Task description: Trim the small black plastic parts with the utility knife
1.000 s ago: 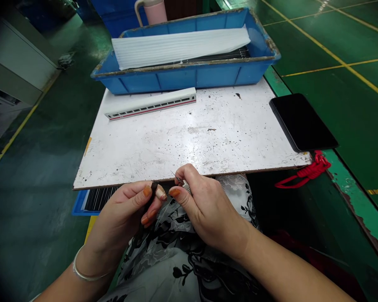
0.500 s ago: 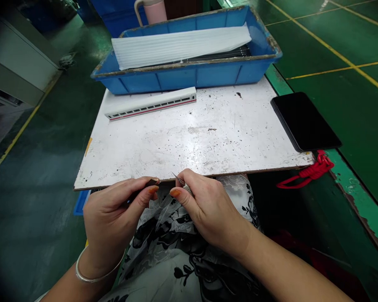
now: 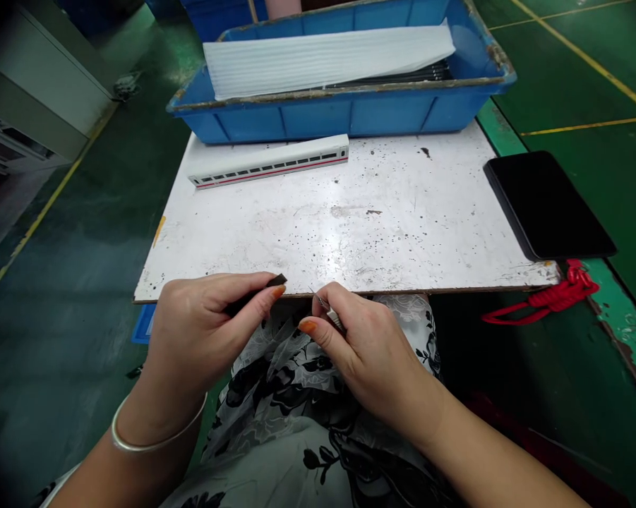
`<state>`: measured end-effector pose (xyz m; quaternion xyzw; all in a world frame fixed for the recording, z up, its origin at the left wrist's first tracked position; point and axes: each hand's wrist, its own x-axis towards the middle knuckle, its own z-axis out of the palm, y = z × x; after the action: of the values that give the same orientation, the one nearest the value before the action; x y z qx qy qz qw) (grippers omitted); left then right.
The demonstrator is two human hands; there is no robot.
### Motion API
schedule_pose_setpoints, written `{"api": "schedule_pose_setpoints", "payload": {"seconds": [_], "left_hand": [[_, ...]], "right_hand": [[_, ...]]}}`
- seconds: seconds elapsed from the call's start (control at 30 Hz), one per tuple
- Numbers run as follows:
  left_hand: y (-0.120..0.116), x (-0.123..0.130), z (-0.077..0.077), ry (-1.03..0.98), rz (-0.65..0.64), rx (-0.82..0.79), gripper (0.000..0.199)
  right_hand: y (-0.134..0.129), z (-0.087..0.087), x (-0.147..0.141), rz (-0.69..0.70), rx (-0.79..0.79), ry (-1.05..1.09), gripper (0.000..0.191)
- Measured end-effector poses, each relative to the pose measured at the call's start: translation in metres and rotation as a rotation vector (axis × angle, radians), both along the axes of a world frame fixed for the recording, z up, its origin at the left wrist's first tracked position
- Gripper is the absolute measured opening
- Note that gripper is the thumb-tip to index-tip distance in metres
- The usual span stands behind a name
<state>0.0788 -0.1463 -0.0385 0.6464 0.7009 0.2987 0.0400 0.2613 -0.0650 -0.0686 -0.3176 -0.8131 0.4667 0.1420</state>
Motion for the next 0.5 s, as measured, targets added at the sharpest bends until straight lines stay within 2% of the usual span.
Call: {"api": "schedule_pose_setpoints", "payload": {"seconds": [0.13, 0.3, 0.5], "left_hand": [[0.011, -0.010, 0.013, 0.184, -0.002, 0.073, 0.021], [0.031, -0.024, 0.042, 0.377, -0.002, 0.187, 0.018], [0.045, -0.033, 0.072, 0.431, -0.053, 0.218, 0.019]], "right_hand": [[0.000, 0.001, -0.001, 0.010, -0.001, -0.012, 0.028], [0.000, 0.003, -0.002, 0.011, -0.046, -0.023, 0.033], [0.000, 0.002, -0.002, 0.008, -0.103, -0.040, 0.038]]}}
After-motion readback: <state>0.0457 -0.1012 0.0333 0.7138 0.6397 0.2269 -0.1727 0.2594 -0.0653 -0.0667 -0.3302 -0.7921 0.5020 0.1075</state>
